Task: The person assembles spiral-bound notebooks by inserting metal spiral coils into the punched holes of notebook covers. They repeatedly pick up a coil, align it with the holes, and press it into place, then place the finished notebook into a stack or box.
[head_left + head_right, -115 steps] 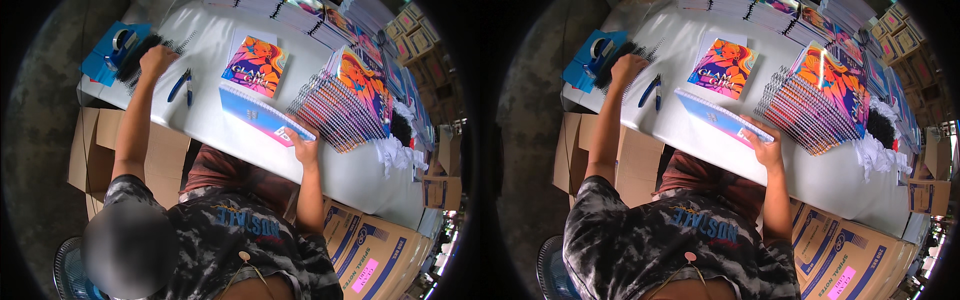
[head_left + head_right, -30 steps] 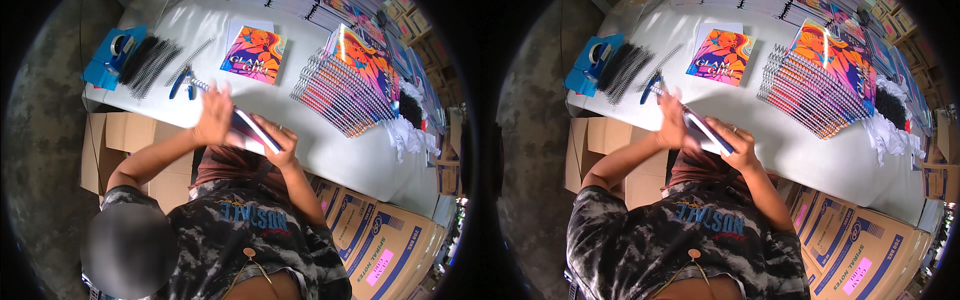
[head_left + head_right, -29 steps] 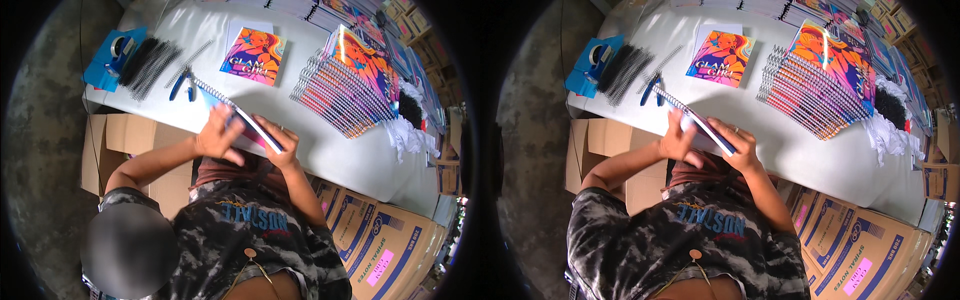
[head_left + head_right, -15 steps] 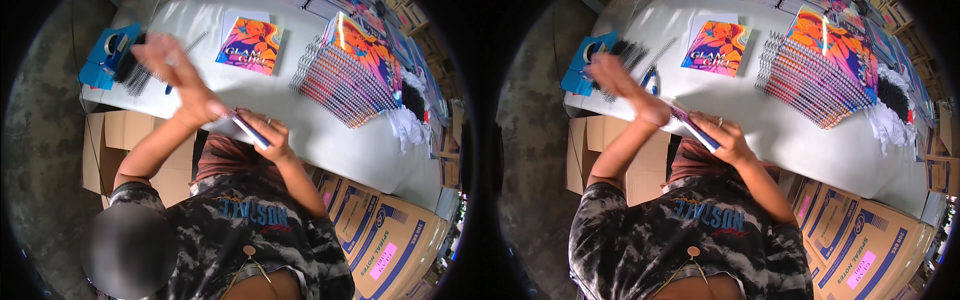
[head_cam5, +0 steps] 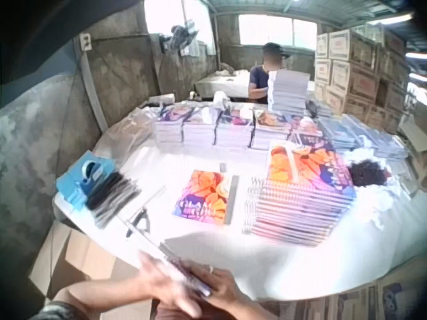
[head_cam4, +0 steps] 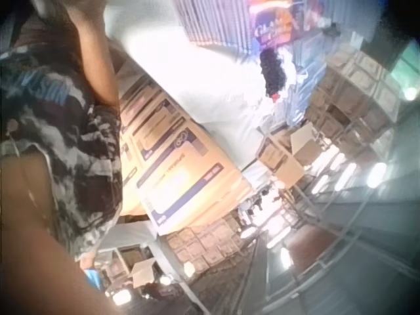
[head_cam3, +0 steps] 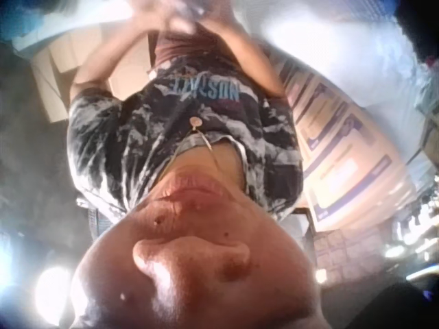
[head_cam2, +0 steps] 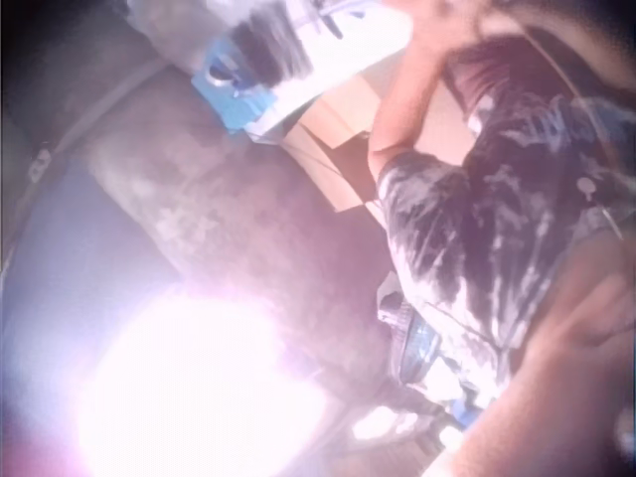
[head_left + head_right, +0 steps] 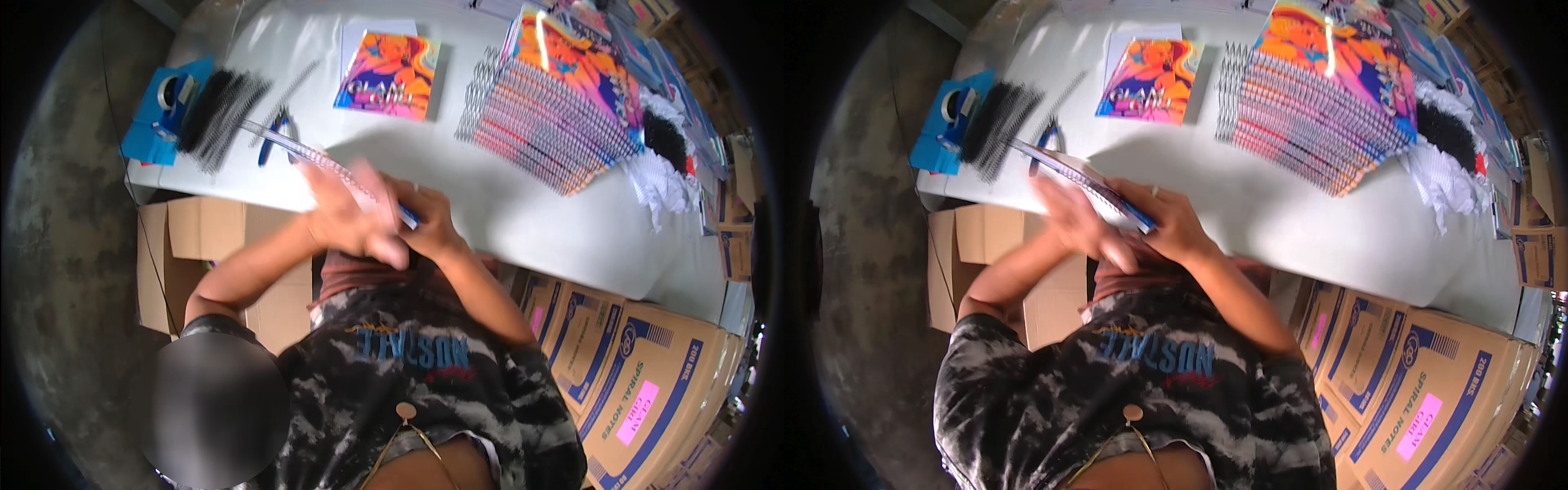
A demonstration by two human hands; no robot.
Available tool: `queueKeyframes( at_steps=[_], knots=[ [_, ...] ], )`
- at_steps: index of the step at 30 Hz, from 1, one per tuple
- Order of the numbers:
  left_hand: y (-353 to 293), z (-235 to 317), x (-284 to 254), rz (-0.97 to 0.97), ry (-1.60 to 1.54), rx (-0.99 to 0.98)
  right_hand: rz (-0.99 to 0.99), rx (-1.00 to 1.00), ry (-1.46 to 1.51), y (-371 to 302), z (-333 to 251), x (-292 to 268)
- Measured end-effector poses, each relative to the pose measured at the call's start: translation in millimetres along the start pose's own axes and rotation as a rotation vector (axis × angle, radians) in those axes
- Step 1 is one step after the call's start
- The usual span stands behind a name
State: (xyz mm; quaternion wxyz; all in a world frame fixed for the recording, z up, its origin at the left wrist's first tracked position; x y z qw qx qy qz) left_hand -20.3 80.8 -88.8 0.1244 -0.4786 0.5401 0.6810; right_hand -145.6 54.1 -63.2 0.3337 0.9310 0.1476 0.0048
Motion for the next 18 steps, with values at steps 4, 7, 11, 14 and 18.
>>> queueKeyframes(
  at_steps=[4, 7, 11, 14, 18],
  knots=[
    [40.9, -17.9, -15.3, -0.073, 0.024, -0.224, 0.006, 0.001, -0.007, -4.3, 13.1, -0.8],
    [-6.2, 7.5, 11.5, 0.031, 0.02, -0.109, 0.1, -0.003, -0.018, 7.5, 11.1, -3.5],
    [65.6, 1.4, -61.2, 0.048, -0.192, -0.47, 0.011, -0.144, 0.274, 30.1, -17.6, 17.5],
    [56.6, -2.0, -110.6, 0.071, -0.347, -0.767, -0.198, -0.285, -0.14, 55.7, -58.4, 13.5],
    [56.7, -35.5, -133.7, 0.182, -0.433, -1.066, -0.105, 0.062, -0.065, 82.9, -51.9, 5.9]
  ],
)
Point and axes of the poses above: each hand's wrist, its own y-axis towards the middle knuckle, its own x-axis out of the palm, z = x × y, the point moved 4 cm from there along y, towards the middle knuckle, and after that the axes turned 8 degrees about y, right-handed, at the moved point
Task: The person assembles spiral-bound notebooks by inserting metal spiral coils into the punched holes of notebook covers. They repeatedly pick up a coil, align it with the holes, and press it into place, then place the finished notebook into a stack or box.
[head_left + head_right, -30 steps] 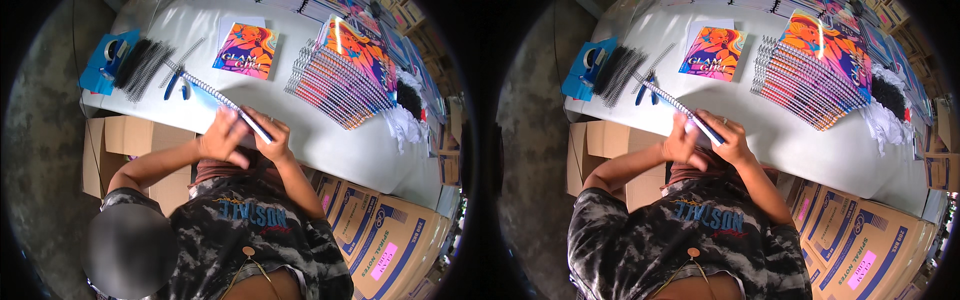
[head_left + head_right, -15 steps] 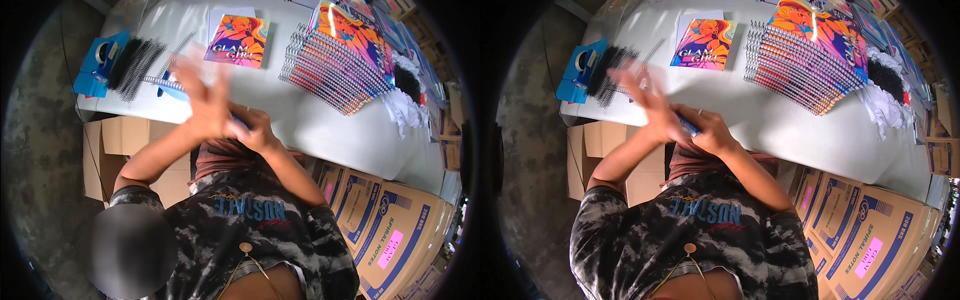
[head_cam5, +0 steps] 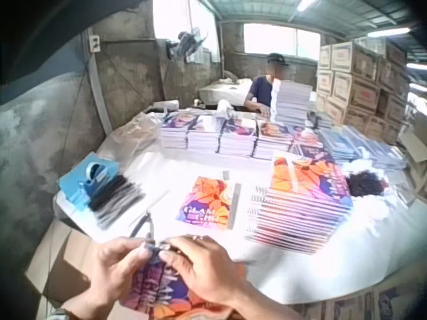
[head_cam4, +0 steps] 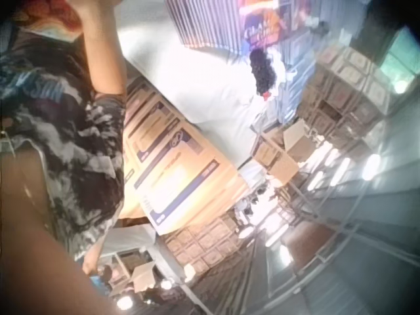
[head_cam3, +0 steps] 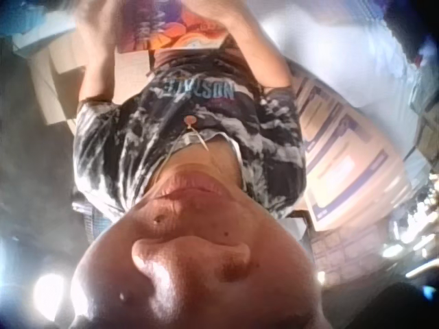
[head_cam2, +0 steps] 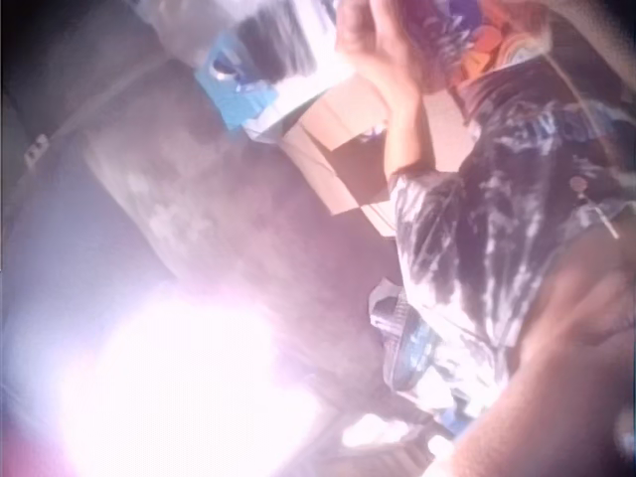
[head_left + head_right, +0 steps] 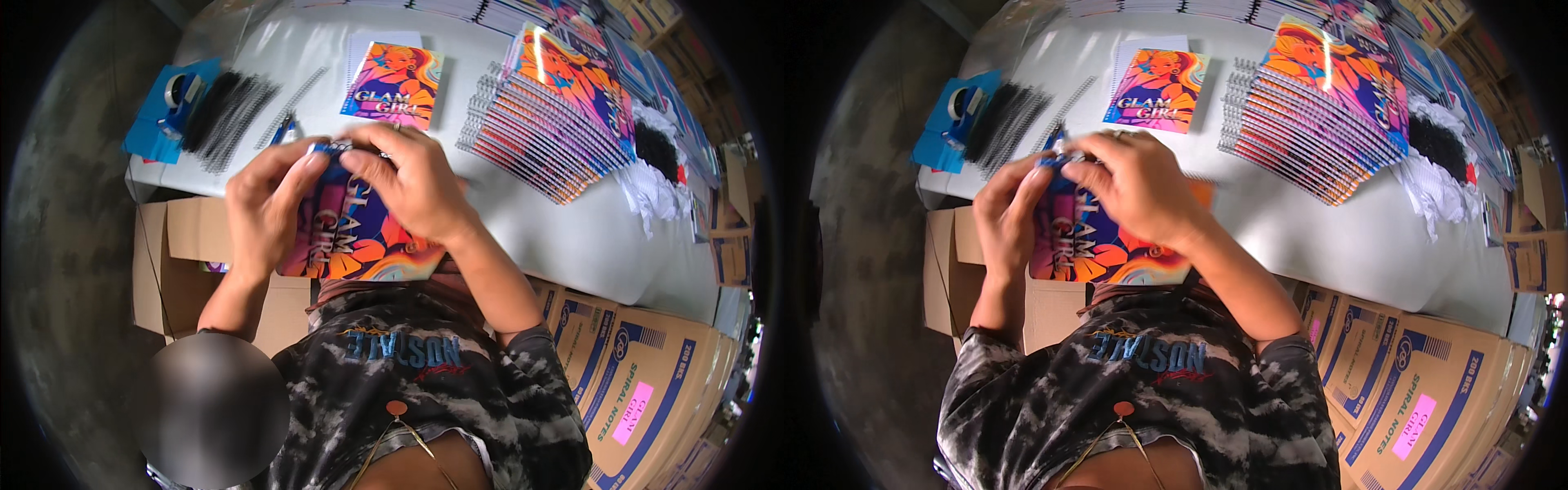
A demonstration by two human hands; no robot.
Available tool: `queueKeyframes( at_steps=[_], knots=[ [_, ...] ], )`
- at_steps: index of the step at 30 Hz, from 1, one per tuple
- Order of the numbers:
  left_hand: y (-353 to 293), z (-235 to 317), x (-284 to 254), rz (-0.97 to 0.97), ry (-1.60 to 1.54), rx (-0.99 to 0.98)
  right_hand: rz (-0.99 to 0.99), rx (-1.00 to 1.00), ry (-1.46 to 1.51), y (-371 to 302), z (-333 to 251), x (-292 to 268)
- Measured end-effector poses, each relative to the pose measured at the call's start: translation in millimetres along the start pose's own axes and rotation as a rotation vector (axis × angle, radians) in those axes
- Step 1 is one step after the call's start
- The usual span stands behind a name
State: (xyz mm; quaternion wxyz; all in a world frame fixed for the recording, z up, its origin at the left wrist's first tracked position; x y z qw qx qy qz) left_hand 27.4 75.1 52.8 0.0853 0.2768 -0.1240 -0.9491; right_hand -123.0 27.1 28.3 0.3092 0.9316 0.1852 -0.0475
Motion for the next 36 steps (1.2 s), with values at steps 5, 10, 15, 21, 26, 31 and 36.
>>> queueKeyframes(
  at_steps=[5, 10, 15, 21, 26, 31, 36],
  knots=[
    [14.8, -26.0, 16.1, -0.28, -0.475, -0.122, 0.027, 0.281, 0.281, -9.8, 15.4, -3.3],
    [27.4, -27.2, 20.9, -0.439, -0.615, -0.114, 0.189, 0.22, 0.278, -15.8, 11.1, -2.7],
    [41.6, -25.2, 27.0, -0.548, -0.571, -0.04, 0.281, 0.201, 0.32, -20.8, 11.1, -1.5],
    [43.9, 30.5, 34.8, -0.452, -0.159, 0.273, 0.363, 0.079, 0.098, -29.1, -17.4, -43.8],
    [62.0, 108.3, 14.8, 0.163, 0.02, 0.727, 0.98, -0.433, -0.301, -40.2, -93.1, -165.1],
    [147.2, 145.5, 115.2, 0.395, -0.472, 0.483, 1.179, -0.154, -0.107, -77.4, -2.0, -271.6],
    [188.0, 46.8, 237.6, -0.126, 0.45, 0.347, 1.058, -0.064, 0.17, -69.9, 52.0, -261.2]
  ],
)
Point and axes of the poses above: each hand's wrist, its own y-axis towards the middle knuckle, its own x-axis out of the palm, z = x × y, the point moved 4 cm from there along y, towards the middle knuckle, and after that the axes turned 8 degrees about y, right-handed, at the moved point
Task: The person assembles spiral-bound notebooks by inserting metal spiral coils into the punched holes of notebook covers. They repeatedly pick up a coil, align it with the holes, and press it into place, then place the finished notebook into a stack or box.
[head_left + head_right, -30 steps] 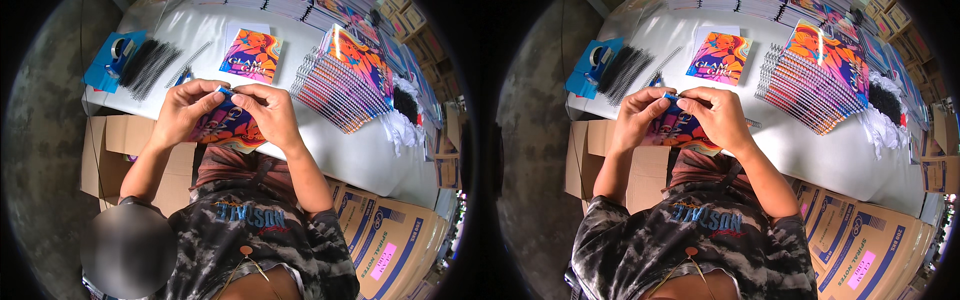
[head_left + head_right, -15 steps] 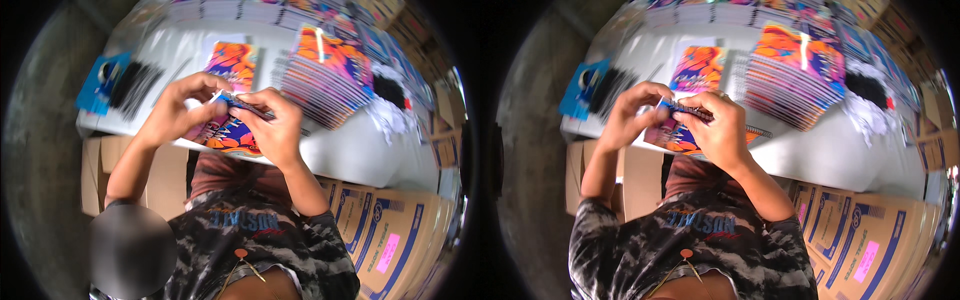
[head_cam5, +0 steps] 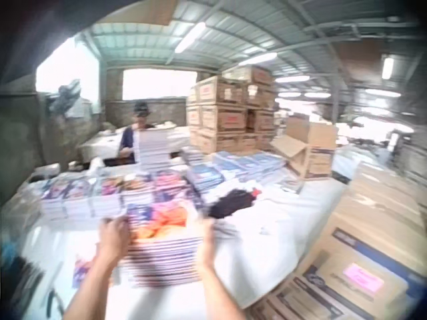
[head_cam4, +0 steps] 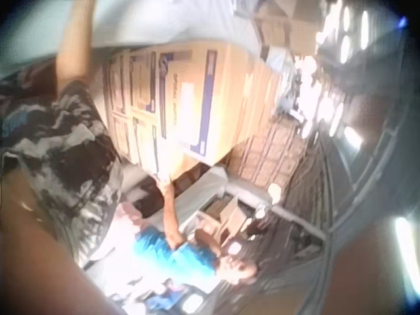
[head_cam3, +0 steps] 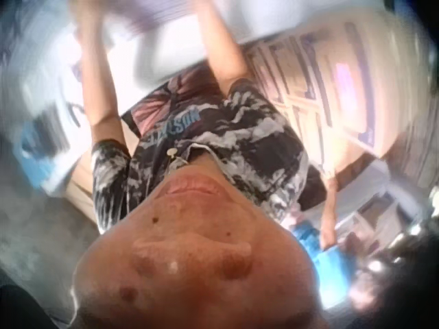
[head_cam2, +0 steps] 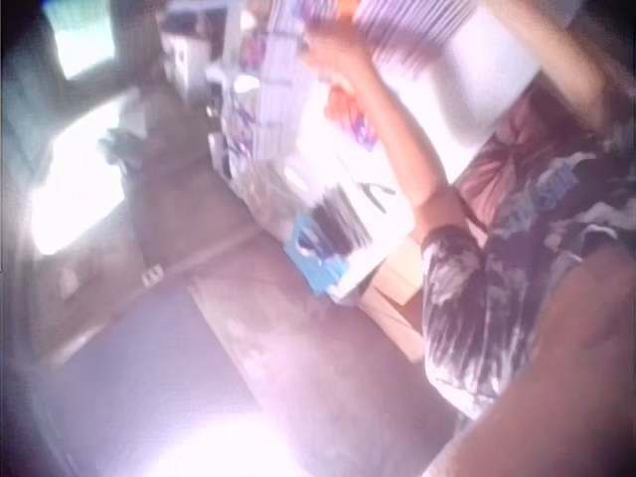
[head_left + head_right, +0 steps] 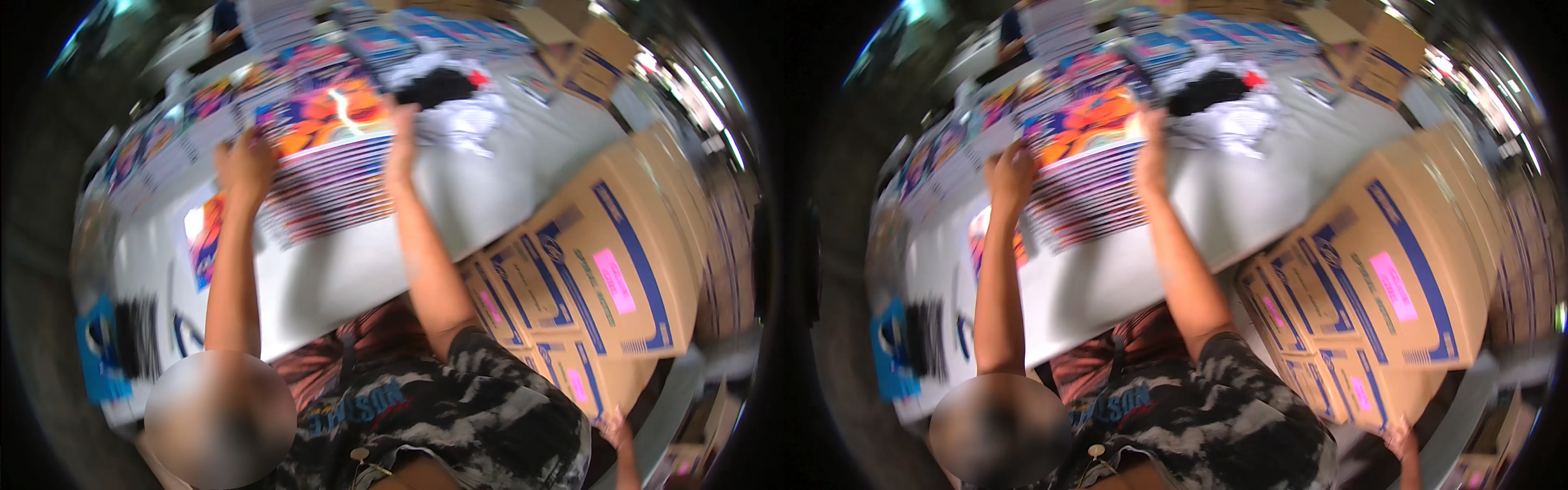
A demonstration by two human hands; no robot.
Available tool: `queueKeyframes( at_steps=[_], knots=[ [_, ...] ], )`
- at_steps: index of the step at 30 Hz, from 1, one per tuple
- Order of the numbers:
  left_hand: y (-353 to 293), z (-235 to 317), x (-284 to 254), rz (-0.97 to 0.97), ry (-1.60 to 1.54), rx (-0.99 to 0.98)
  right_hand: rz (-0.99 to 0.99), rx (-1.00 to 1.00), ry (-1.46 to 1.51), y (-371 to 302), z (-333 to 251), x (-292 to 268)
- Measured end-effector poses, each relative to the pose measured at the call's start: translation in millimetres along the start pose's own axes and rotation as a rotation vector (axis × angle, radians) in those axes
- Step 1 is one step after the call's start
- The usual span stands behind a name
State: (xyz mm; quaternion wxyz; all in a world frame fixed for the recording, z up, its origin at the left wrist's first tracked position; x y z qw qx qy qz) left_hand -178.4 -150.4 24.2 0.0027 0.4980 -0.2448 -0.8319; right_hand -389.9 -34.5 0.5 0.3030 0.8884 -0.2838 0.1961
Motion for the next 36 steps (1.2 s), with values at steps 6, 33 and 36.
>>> queueKeyframes(
  at_steps=[6, 33, 36],
  knots=[
    [-48.0, 14.8, -15.1, 0.486, -0.264, -0.033, 0.254, -0.123, -0.383, -9.0, -5.0, 3.6],
    [-156.4, -168.3, -13.5, -0.184, 0.377, 0.125, -0.355, -0.313, -0.387, -146.7, 4.8, 52.5],
    [-144.9, -157.2, -12.0, -0.035, 0.51, 0.132, -0.608, -0.225, -0.445, -167.5, 17.4, 97.7]
  ],
)
Point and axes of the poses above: each hand's wrist, its own y-axis towards the middle knuckle, its own x-axis out of the palm, z = x × y, the point moved 4 cm from there along y, towards the middle knuckle, and after that the axes turned 8 degrees about y, right-handed, at the moved point
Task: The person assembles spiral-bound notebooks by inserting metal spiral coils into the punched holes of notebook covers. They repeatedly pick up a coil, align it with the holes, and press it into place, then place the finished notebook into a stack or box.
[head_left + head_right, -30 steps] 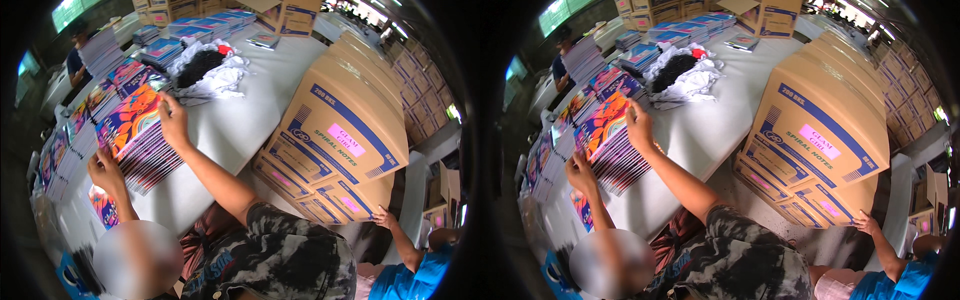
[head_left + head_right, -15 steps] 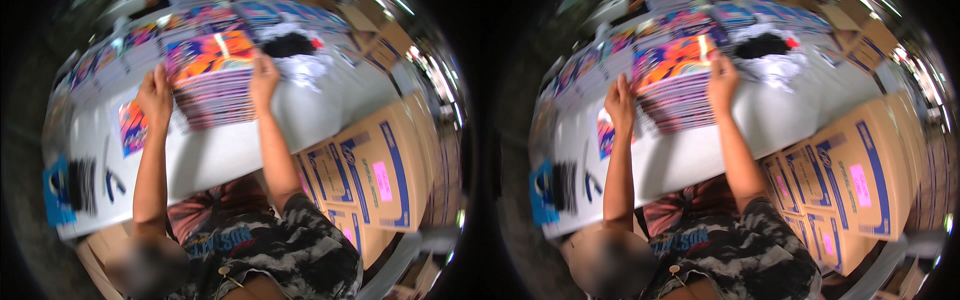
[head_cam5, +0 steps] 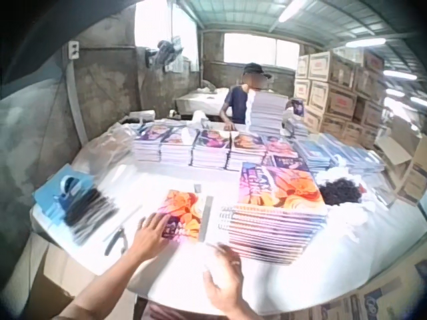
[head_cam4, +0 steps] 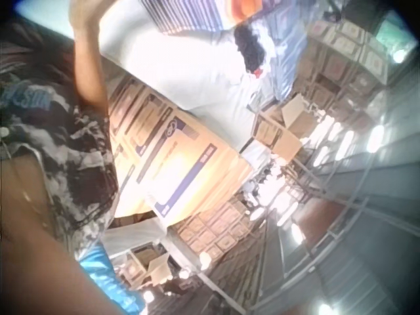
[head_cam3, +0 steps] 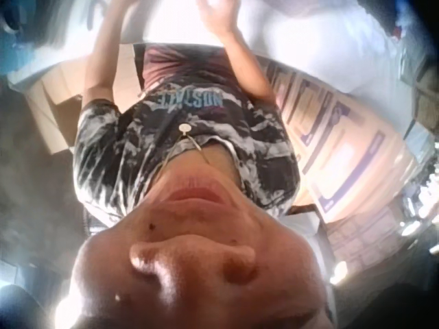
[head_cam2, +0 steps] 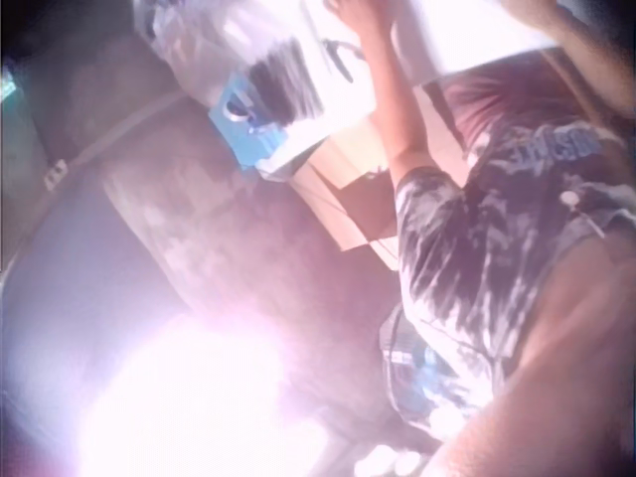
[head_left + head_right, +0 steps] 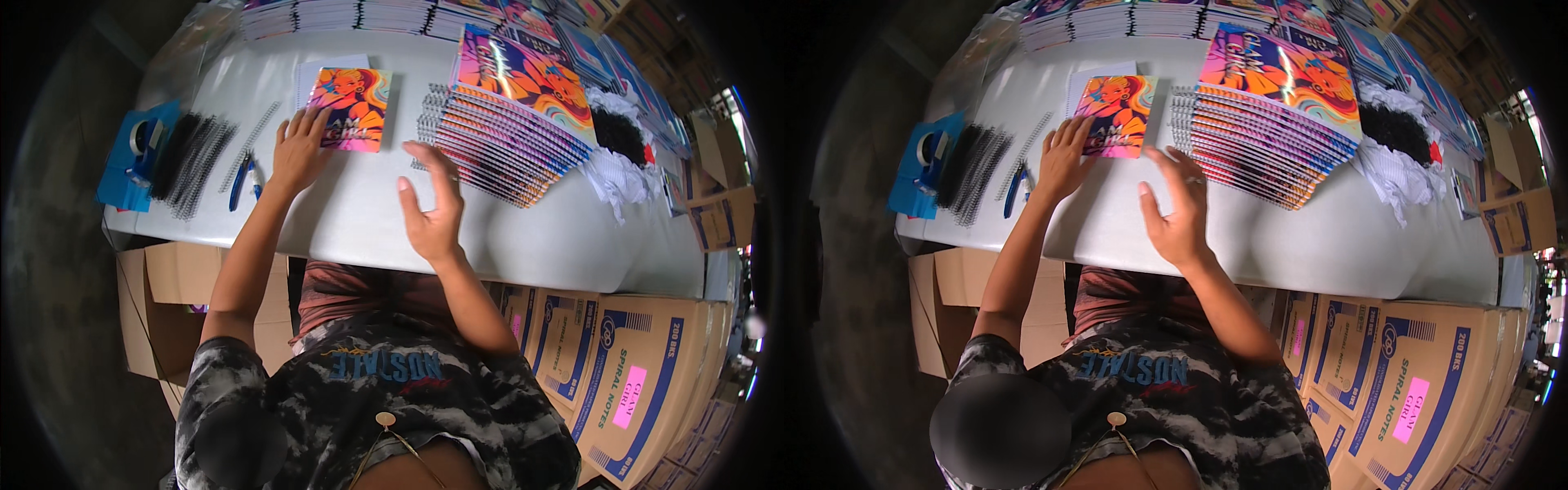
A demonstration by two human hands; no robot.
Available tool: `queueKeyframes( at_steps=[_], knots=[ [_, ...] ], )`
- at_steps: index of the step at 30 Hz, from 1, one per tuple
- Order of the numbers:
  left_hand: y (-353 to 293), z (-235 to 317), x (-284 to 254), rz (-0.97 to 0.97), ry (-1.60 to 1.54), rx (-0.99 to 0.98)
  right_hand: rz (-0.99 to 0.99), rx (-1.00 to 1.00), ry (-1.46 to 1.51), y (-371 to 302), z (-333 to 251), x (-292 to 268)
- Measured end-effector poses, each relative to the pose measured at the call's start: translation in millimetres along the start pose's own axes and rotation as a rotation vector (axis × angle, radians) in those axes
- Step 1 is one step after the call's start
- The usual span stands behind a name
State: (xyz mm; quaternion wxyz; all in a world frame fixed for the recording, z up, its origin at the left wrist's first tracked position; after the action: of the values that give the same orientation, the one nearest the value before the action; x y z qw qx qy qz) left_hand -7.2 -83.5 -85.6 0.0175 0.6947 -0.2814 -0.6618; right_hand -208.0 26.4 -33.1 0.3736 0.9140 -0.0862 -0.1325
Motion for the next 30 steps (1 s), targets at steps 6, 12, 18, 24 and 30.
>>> queueKeyframes(
  at_steps=[6, 12, 18, 24, 30],
  knots=[
    [12.7, -4.8, -1.6, -0.076, 0.027, 0.076, -0.266, -0.019, -0.104, 13.0, -12.0, 37.9],
    [-80.0, 68.3, -94.2, -0.369, 0.005, 0.417, -0.645, -0.117, -0.5, -24.1, -2.0, 54.2],
    [-57.6, -13.6, -144.6, 0.442, -0.696, -0.279, -0.024, 0.497, 0.367, 9.2, -5.5, -7.5],
    [-71.9, 7.4, -2.9, 0.055, -1.371, -0.535, -0.338, 0.682, 0.434, -44.7, 69.4, 13.8],
    [-79.7, 4.2, 9.9, -0.171, -1.072, -0.329, -0.147, 0.481, 0.732, -9.5, 34.2, -6.5]
  ],
)
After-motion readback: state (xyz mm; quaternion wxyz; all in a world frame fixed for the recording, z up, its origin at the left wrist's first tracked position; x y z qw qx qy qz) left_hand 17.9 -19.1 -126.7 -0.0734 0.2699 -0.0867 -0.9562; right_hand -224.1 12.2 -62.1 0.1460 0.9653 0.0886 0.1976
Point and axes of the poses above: each hand's wrist, its own y-axis towards the middle knuckle, its own x-axis out of the palm, z = x × y, the point moved 4 cm from there along y, towards the middle knuckle, and after that the axes turned 8 degrees about y, right-handed, at the moved point
